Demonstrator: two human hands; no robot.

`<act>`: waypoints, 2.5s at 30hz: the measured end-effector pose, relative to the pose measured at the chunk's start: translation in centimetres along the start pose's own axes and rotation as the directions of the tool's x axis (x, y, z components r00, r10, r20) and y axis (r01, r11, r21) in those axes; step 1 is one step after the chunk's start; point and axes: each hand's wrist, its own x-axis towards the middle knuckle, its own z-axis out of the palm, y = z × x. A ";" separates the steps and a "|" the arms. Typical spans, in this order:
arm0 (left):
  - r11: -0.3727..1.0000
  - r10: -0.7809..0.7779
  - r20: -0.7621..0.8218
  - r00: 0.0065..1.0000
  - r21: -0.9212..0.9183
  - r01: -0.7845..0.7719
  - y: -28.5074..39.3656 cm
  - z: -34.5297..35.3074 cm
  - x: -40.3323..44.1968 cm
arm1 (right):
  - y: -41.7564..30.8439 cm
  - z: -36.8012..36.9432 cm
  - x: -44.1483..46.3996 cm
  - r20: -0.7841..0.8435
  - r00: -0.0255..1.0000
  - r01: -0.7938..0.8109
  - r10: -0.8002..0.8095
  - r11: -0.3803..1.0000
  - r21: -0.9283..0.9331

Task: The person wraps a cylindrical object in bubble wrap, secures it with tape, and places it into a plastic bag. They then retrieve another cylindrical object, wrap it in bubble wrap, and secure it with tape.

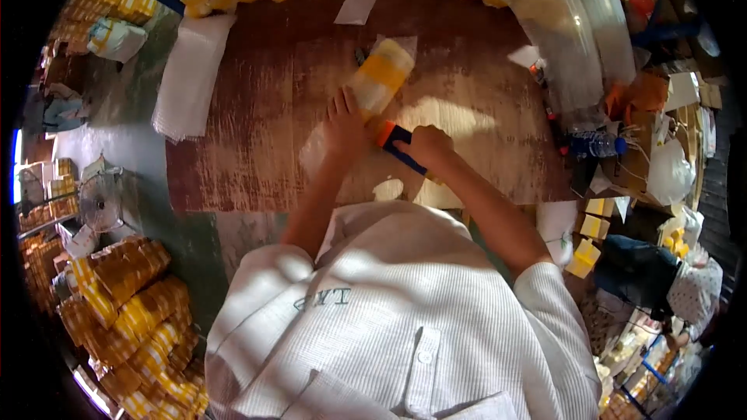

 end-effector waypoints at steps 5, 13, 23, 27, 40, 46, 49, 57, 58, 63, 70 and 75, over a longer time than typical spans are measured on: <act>0.955 -0.127 0.355 0.926 -0.208 0.211 -2.1 -4.4 2.9 | -0.3 -0.7 -0.8 -0.045 0.998 0.035 -0.033 0.998 0.046; 0.889 -0.070 0.349 0.934 -0.403 0.217 -5.3 -3.1 4.5 | -4.0 -1.9 -0.1 -0.122 0.989 0.088 -0.089 0.996 -0.016; 0.905 -0.085 0.371 0.925 -0.359 0.227 -5.5 -3.3 4.3 | -7.2 -3.8 1.9 0.015 1.000 0.009 -0.007 0.995 -0.104; 0.905 -0.047 0.412 0.910 -0.368 0.213 -5.9 -3.2 4.7 | -7.8 -3.7 2.0 -0.085 0.993 0.069 -0.082 0.987 -0.146; 0.912 -0.128 0.460 0.878 -0.293 0.286 -4.9 -3.2 4.7 | -9.6 -2.4 4.7 -0.092 0.993 0.063 -0.069 0.996 -0.064; 0.951 -0.094 0.359 0.928 -0.243 0.191 -4.4 -2.9 4.4 | -8.8 -2.7 5.0 -0.113 0.992 0.046 -0.047 0.999 -0.015; 0.927 -0.106 0.421 0.901 -0.286 0.243 -4.4 -3.1 4.8 | -7.1 -2.8 4.7 -0.141 0.990 0.022 -0.020 1.000 0.014; 0.923 -0.097 0.353 0.931 -0.317 0.217 -3.5 -5.3 4.3 | -5.5 -2.2 4.3 -0.206 0.974 -0.077 0.093 0.993 0.085; 0.916 -0.086 0.348 0.933 -0.340 0.211 -4.0 -4.6 4.2 | -5.1 -2.0 4.1 -0.208 0.972 -0.086 0.105 0.991 0.101; 0.824 -0.021 0.384 0.923 -0.517 0.234 -6.0 -4.8 4.9 | -1.4 -1.4 3.5 -0.225 0.974 -0.001 0.002 1.000 0.004; 0.650 0.076 0.365 0.928 -0.724 0.232 -7.7 -2.7 5.3 | -1.4 -1.0 3.6 -0.069 0.993 -0.100 0.101 0.995 0.015; 0.829 -0.037 0.427 0.903 -0.492 0.266 -6.6 -3.6 4.8 | -2.9 -1.4 4.7 -0.186 0.981 0.061 -0.059 0.998 0.006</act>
